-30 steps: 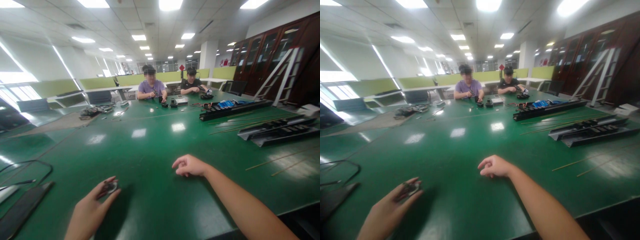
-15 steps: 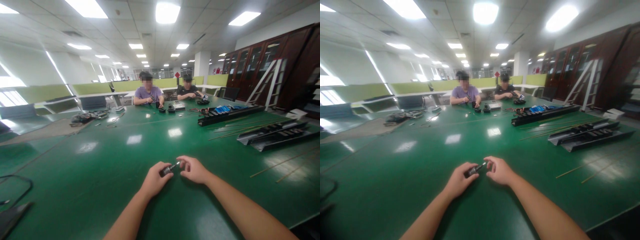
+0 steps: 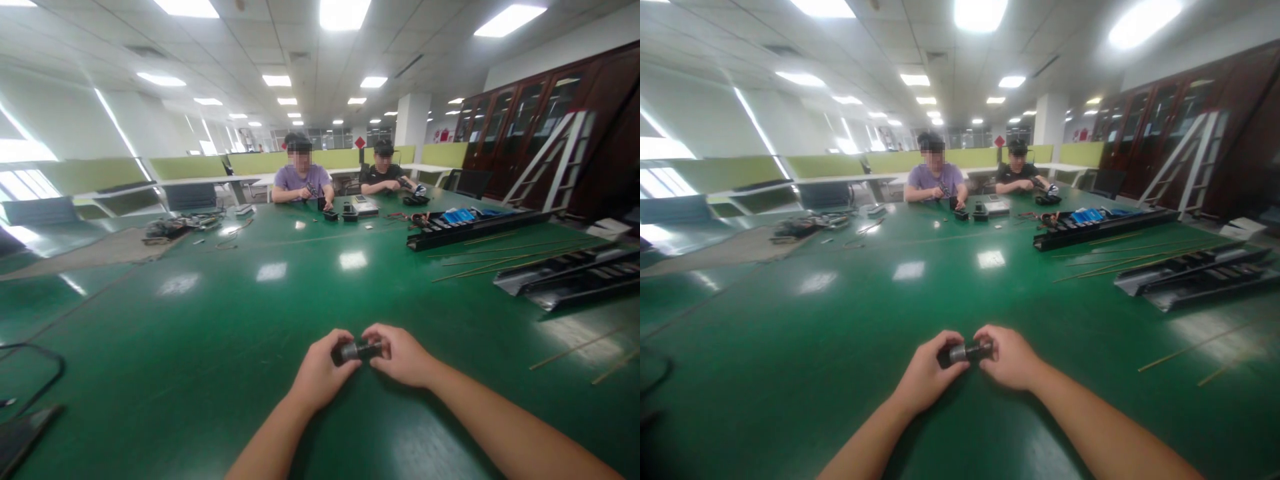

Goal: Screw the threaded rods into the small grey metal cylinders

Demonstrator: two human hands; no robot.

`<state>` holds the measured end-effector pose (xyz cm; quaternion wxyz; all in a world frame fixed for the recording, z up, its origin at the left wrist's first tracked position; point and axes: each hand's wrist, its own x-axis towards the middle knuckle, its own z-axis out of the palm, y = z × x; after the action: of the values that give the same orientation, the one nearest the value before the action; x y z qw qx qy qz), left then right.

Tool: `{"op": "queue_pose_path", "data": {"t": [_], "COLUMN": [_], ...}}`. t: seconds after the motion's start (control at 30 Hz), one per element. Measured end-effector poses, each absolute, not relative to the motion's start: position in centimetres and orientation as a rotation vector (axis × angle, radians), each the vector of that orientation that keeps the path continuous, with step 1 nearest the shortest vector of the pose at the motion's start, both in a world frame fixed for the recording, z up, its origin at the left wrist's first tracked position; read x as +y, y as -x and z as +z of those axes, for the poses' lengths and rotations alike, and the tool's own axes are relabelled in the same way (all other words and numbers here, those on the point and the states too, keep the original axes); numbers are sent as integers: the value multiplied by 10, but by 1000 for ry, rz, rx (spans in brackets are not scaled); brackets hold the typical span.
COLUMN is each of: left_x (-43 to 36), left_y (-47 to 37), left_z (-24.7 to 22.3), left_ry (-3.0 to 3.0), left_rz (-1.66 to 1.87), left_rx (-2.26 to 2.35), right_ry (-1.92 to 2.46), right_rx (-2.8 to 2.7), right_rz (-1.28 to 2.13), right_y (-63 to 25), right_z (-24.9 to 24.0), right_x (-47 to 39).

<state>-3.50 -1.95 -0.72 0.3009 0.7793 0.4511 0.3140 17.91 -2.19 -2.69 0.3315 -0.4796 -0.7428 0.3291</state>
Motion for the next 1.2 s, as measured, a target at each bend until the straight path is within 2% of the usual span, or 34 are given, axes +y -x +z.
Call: {"op": "queue_pose_path", "data": {"t": [0.33, 1.2], "left_x": [-14, -12], "left_y": [37, 35], "left_z": [-8, -7], "left_ry": [-2021, -2071], "left_rz": [842, 826], "left_rx": [1209, 1185], "right_ry": [1221, 1278], "right_rx": [-1823, -1911], "right_rz": [985, 896], "right_y": [-178, -180], "right_z": [-36, -32], "right_x": [-9, -14]}}
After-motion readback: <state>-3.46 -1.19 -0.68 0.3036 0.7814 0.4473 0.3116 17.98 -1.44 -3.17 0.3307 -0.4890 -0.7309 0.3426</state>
